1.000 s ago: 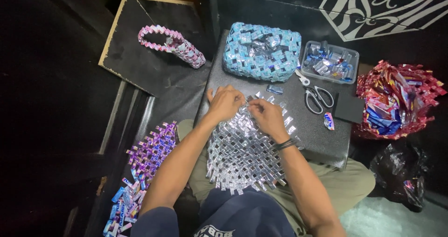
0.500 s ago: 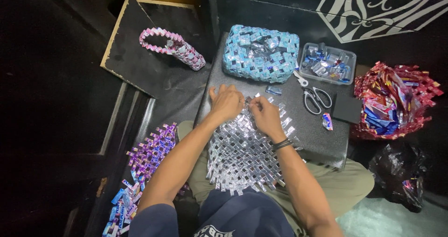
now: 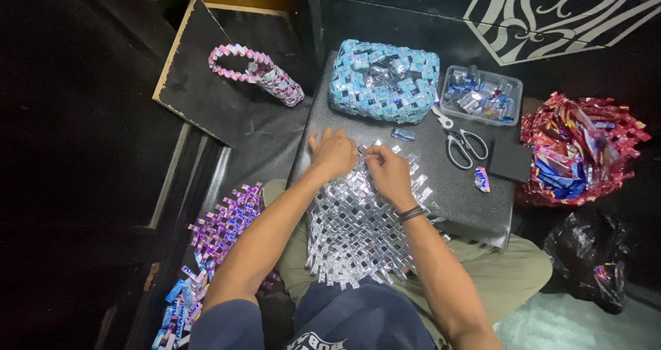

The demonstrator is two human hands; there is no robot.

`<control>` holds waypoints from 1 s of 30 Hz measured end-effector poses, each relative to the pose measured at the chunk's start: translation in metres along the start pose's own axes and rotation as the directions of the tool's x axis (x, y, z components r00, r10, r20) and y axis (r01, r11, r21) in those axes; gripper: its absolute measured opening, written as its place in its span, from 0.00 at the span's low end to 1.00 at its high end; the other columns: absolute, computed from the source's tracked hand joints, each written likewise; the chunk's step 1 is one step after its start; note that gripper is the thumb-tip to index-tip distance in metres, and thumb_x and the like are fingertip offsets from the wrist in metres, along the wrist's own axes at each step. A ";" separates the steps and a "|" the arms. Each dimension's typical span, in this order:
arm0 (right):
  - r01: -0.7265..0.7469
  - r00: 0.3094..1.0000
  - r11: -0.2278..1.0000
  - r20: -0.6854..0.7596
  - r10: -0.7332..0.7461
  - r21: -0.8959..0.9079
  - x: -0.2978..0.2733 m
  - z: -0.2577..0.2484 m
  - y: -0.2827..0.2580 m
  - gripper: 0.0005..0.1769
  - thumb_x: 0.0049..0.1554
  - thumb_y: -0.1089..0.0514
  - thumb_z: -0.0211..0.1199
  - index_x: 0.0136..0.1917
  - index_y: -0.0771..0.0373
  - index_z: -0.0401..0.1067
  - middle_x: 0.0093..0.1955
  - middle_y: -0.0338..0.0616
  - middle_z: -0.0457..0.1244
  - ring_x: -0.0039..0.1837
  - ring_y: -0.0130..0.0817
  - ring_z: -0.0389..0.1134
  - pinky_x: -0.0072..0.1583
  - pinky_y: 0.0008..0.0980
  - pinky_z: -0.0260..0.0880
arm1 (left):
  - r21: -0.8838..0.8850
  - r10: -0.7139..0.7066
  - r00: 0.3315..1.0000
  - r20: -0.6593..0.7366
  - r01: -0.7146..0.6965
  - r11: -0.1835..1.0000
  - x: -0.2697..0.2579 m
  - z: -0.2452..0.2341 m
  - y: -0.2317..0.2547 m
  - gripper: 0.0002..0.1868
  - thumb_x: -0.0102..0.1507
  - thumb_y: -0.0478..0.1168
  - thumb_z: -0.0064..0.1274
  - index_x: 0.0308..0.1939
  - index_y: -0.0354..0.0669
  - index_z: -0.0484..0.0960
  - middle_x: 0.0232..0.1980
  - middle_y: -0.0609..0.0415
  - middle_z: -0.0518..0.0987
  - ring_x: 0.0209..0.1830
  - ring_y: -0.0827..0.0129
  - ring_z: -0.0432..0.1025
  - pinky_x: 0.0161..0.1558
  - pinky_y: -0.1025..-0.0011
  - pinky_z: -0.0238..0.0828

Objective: Weaving small, folded strips of recycled material into a larger mesh structure to create a craft item.

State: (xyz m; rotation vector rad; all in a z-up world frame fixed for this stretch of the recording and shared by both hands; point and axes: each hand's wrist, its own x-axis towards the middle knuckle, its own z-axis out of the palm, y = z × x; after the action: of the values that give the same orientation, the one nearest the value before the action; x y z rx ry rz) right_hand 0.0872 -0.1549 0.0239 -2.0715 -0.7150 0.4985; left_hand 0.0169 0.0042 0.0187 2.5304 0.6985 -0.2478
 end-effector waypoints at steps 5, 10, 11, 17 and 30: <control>-0.015 0.999 0.999 -0.048 0.017 0.045 0.001 0.006 0.009 0.09 0.58 0.56 0.65 0.51 0.57 0.80 0.42 0.45 0.73 0.49 0.49 0.74 0.52 0.43 0.71 | -0.506 -0.068 0.991 0.113 0.117 0.854 -0.022 -0.030 0.006 0.10 0.66 0.43 0.52 0.42 0.48 0.89 0.46 0.46 0.79 0.58 0.53 0.69 0.64 0.43 0.52; 0.018 0.993 0.996 -0.114 -0.008 0.085 0.004 0.011 0.014 0.06 0.57 0.56 0.65 0.48 0.56 0.80 0.40 0.44 0.72 0.47 0.45 0.73 0.52 0.41 0.71 | -0.820 -0.065 0.970 0.232 0.231 0.523 0.011 0.015 -0.028 0.15 0.67 0.39 0.52 0.53 0.31 0.83 0.52 0.32 0.80 0.57 0.50 0.74 0.59 0.51 0.69; 0.019 0.994 0.996 -0.112 -0.009 0.084 0.001 0.009 0.010 0.06 0.57 0.56 0.65 0.48 0.56 0.80 0.40 0.44 0.72 0.47 0.45 0.73 0.52 0.41 0.71 | -0.821 -0.067 0.971 0.232 0.232 0.522 0.016 0.025 -0.036 0.15 0.67 0.39 0.52 0.53 0.31 0.83 0.52 0.32 0.80 0.57 0.50 0.74 0.59 0.51 0.69; 0.028 0.984 0.985 -0.176 0.002 0.168 -0.004 0.013 0.009 0.04 0.58 0.58 0.67 0.46 0.57 0.80 0.37 0.43 0.71 0.42 0.39 0.72 0.48 0.37 0.70 | -0.854 -0.079 0.964 0.254 0.262 0.450 0.031 0.043 -0.049 0.14 0.66 0.38 0.54 0.52 0.31 0.83 0.44 0.40 0.83 0.47 0.58 0.79 0.48 0.59 0.79; 0.042 0.978 0.988 -0.207 -0.010 0.151 -0.004 0.025 0.007 0.04 0.59 0.59 0.67 0.45 0.61 0.80 0.34 0.45 0.71 0.39 0.40 0.71 0.43 0.37 0.68 | -0.883 -0.110 0.970 0.219 0.244 0.402 0.034 0.048 -0.054 0.13 0.64 0.38 0.58 0.49 0.34 0.85 0.40 0.45 0.82 0.43 0.62 0.78 0.44 0.63 0.81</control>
State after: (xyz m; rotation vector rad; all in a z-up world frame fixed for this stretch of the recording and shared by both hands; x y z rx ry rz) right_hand 0.0719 -0.1457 0.0051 -1.9313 -0.5631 0.3089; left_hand 0.0159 0.0345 -0.0550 1.3493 0.7662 -0.0513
